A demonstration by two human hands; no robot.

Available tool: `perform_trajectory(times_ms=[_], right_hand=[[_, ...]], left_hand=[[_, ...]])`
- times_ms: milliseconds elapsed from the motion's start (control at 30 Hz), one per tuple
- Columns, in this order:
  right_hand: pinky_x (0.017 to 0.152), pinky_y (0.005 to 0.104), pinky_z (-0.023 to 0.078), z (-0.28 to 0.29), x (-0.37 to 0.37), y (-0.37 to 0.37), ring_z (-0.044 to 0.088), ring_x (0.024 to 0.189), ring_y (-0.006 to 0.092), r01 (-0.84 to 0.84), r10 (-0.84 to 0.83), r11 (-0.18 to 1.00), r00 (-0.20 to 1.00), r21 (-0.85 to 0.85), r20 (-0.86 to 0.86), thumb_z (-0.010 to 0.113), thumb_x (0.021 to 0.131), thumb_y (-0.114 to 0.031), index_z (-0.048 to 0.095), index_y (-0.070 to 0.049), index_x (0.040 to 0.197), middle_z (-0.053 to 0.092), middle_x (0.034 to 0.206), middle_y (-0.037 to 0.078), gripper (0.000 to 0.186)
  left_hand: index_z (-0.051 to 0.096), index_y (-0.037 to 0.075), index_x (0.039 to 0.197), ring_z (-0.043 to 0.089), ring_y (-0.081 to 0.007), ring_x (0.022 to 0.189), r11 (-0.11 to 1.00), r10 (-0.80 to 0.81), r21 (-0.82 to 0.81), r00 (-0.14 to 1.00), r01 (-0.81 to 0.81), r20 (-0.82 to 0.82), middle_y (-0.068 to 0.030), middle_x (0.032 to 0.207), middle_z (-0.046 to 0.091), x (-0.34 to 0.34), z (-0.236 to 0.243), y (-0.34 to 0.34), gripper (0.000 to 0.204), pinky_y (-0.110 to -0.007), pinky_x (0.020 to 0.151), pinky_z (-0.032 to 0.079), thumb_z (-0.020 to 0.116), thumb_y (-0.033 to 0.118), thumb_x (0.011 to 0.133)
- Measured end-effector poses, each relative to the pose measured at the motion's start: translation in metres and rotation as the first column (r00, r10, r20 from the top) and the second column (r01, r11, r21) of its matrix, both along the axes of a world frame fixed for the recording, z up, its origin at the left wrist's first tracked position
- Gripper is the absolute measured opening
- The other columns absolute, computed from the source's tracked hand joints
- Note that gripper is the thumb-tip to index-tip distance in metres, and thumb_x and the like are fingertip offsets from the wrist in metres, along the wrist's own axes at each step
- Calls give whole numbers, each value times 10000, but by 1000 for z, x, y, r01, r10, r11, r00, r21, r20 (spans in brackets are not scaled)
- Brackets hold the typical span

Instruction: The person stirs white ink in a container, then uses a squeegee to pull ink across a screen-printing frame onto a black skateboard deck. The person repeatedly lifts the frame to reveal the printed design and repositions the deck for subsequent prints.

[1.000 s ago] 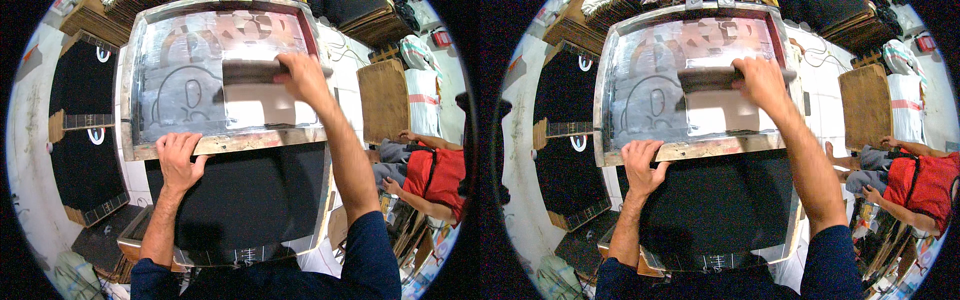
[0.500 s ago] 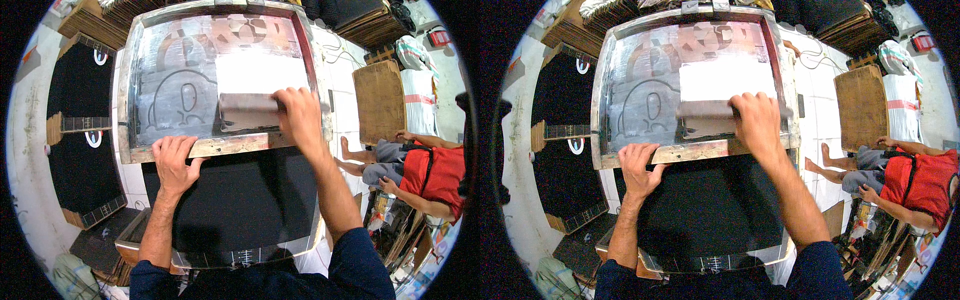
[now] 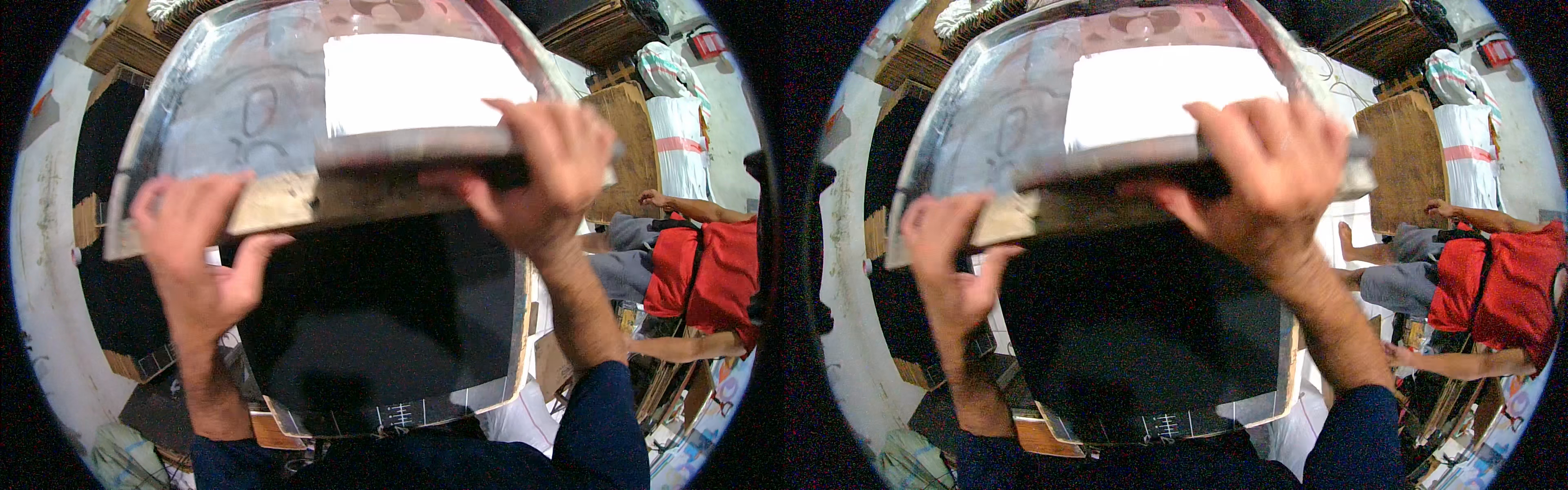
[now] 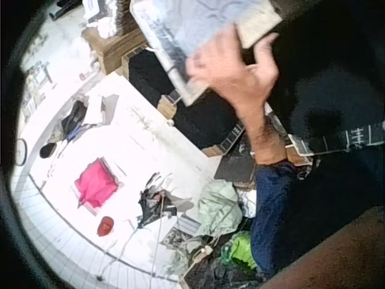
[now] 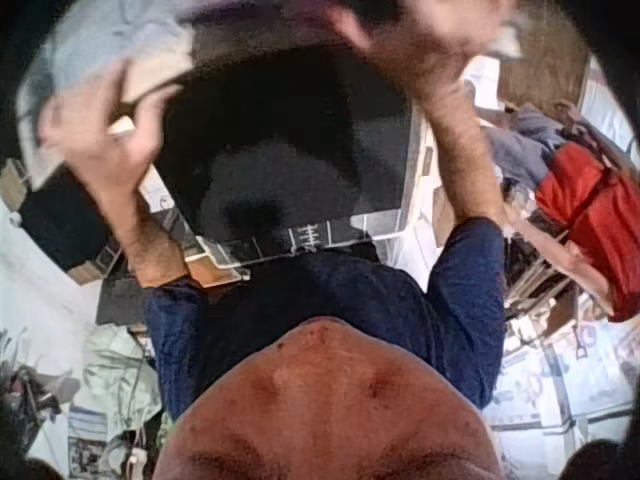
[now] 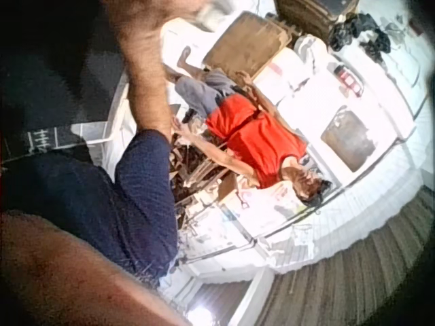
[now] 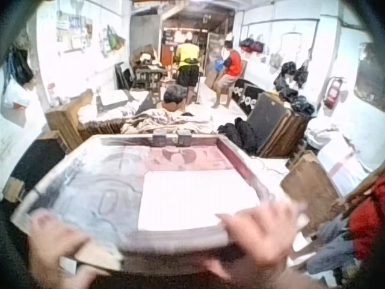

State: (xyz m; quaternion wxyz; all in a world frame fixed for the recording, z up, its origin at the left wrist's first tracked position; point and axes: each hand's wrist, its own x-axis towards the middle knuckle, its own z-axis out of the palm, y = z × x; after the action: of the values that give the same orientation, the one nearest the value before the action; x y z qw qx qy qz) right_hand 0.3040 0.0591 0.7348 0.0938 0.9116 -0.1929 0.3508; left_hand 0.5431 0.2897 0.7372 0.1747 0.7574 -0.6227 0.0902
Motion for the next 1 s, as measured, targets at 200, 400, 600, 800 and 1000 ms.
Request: perform_trajectory(times_ms=[200,400,600,800,1000], right_hand=[[798,423,447,101,37,-89,635,858,282,42,-41,990,999,-133,10,872,694,-550,733,-90,1063,669,909,83,606],[799,422,452,117,51,-141,641,859,285,183,-182,983,981,3,-71,869,702,-533,733,-86,1058,675,911,86,587],[800,422,457,107,49,-159,647,860,287,205,-201,978,976,37,-88,866,710,-516,733,-82,1052,682,914,88,568],[801,421,462,98,49,-161,652,861,290,202,-197,978,976,58,-90,863,718,-499,734,-78,1046,688,916,90,550],[802,420,467,96,50,-168,658,861,293,201,-194,977,977,76,-87,859,726,-482,734,-74,1041,695,918,92,531]], left_hand=[[606,9,1372,537,-306,1342,883,370,-263,921,-388,-118,-125,1404,644,20,93,-66,473,-474,1199,323,695,132,924],[551,-4,1435,579,-305,1291,748,127,-632,979,-201,-161,-170,1419,608,-19,-33,-61,557,-413,1132,421,736,82,917],[517,86,1480,376,-379,1473,966,257,33,946,-255,-196,-158,1575,450,-73,-151,-4,601,-567,1224,237,712,236,932],[511,101,1487,339,-381,1497,921,350,226,928,-317,-125,-154,1603,411,-77,-194,22,607,-601,1231,201,652,375,964],[519,104,1479,345,-378,1494,917,359,223,927,-330,-105,-154,1599,416,-77,-199,20,606,-605,1230,203,650,387,959]])
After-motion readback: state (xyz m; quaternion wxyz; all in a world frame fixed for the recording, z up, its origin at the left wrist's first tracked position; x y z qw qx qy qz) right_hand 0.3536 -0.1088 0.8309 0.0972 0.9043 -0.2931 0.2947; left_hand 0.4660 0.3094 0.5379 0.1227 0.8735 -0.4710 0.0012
